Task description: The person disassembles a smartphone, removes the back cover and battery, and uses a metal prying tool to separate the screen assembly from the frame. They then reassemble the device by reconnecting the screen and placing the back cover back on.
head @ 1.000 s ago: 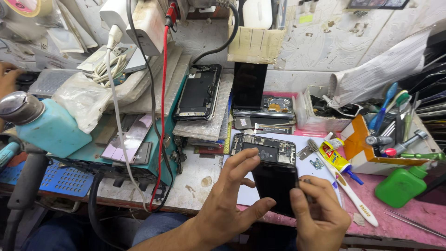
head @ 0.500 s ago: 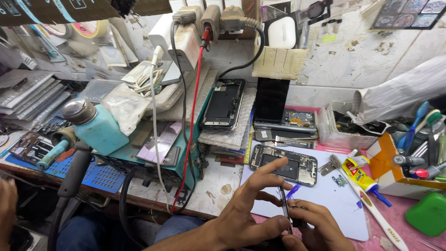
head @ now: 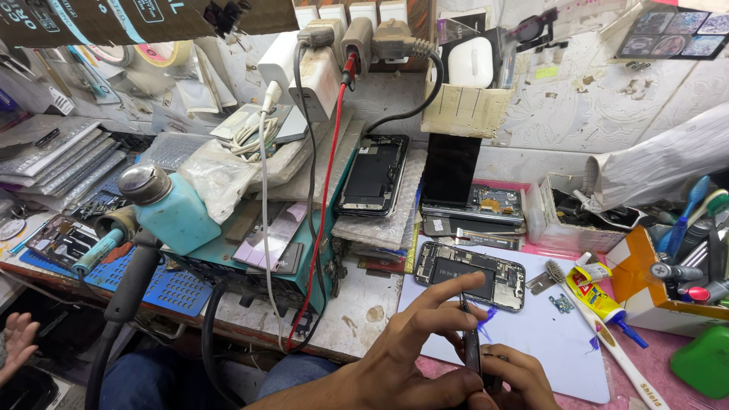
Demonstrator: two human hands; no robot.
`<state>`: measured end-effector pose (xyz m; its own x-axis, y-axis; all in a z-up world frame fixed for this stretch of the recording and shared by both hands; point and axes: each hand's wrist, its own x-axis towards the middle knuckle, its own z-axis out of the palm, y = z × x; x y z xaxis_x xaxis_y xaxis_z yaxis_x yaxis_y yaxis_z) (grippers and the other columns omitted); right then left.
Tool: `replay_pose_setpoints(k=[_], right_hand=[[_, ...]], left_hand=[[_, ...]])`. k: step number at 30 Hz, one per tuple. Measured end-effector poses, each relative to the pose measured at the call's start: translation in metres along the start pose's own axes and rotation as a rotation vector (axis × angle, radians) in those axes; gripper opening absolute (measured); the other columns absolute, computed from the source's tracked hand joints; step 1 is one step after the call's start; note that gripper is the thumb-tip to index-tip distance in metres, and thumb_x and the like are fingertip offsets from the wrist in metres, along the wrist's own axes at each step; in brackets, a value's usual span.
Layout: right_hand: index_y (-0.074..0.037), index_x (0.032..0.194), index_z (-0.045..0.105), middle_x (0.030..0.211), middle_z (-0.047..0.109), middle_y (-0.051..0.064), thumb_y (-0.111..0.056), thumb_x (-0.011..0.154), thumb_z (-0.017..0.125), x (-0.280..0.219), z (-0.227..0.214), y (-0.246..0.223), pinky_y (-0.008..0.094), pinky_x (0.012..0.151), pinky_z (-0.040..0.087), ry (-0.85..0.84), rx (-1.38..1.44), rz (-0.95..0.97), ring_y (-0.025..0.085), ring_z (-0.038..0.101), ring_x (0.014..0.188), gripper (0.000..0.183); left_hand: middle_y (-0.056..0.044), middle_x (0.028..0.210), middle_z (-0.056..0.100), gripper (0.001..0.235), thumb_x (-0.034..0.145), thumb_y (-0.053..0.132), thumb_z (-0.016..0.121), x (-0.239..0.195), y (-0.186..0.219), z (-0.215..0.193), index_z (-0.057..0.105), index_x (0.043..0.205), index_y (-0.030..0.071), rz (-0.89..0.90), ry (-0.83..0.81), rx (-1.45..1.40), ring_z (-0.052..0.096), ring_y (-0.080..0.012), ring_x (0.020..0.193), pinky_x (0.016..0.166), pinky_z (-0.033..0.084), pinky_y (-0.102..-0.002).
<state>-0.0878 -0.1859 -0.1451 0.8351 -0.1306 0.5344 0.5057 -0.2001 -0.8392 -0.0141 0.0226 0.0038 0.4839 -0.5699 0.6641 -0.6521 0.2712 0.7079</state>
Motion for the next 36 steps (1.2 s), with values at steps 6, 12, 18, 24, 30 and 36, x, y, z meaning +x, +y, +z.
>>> replay_pose_setpoints(k=[6, 12, 18, 24, 30, 36], right_hand=[[-0.004, 0.125, 0.063, 0.111, 0.077, 0.015, -0.025, 0.089, 0.082, 0.014, -0.021, 0.056, 0.041, 0.088, 0.067, -0.274, 0.024, -0.308, 0.029, 0.076, 0.106, 0.046], [-0.004, 0.109, 0.078, 0.111, 0.074, 0.018, -0.019, 0.091, 0.07, 0.004, -0.047, 0.095, 0.043, 0.095, 0.062, -0.403, -0.072, -0.14, 0.033, 0.075, 0.108, 0.025], [-0.01, 0.1, 0.085, 0.102, 0.079, 0.009, -0.023, 0.083, 0.075, 0.001, -0.055, 0.087, 0.039, 0.099, 0.06, -0.49, -0.279, 0.038, 0.025, 0.077, 0.103, 0.024], [-0.008, 0.106, 0.081, 0.111, 0.075, 0.012, -0.023, 0.086, 0.075, -0.004, -0.049, 0.081, 0.041, 0.101, 0.057, -0.52, -0.289, 0.089, 0.028, 0.074, 0.11, 0.026], [-0.007, 0.111, 0.076, 0.118, 0.071, 0.014, -0.024, 0.089, 0.075, -0.014, -0.052, 0.092, 0.043, 0.103, 0.056, -0.461, -0.29, 0.082, 0.03, 0.073, 0.115, 0.028], [-0.006, 0.116, 0.071, 0.126, 0.067, 0.017, -0.025, 0.091, 0.075, -0.029, -0.036, 0.096, 0.046, 0.106, 0.056, -0.231, -0.216, 0.041, 0.032, 0.071, 0.12, 0.031]], left_hand=[[-0.027, 0.159, 0.041, 0.054, 0.104, 0.014, 0.08, 0.001, 0.005, -0.006, 0.041, 0.142, 0.015, 0.043, -0.027, 0.041, 0.062, -0.0294, 0.13, 0.098, 0.064, -0.034], [-0.025, 0.161, 0.044, 0.057, 0.101, 0.016, 0.083, -0.002, 0.007, -0.01, 0.042, 0.14, 0.016, 0.041, -0.034, 0.069, 0.063, -0.03, 0.13, 0.101, 0.065, -0.036], [-0.019, 0.156, 0.045, 0.055, 0.102, 0.018, 0.083, -0.004, 0.007, -0.012, 0.042, 0.139, 0.019, 0.075, -0.025, 0.098, 0.063, -0.031, 0.132, 0.111, 0.063, -0.04], [-0.016, 0.155, 0.046, 0.049, 0.102, 0.02, 0.08, -0.01, 0.006, -0.013, 0.047, 0.137, 0.022, 0.054, -0.042, 0.09, 0.064, -0.0319, 0.13, 0.108, 0.064, -0.039], [-0.012, 0.15, 0.047, 0.05, 0.102, 0.021, 0.08, -0.012, 0.006, -0.014, 0.048, 0.14, 0.025, 0.026, -0.064, 0.119, 0.066, -0.0291, 0.124, 0.099, 0.065, -0.037], [-0.014, 0.148, 0.047, 0.042, 0.109, 0.024, 0.074, -0.005, 0.013, -0.017, 0.043, 0.138, 0.019, 0.023, -0.053, 0.068, 0.065, -0.0281, 0.119, 0.101, 0.059, -0.035]])
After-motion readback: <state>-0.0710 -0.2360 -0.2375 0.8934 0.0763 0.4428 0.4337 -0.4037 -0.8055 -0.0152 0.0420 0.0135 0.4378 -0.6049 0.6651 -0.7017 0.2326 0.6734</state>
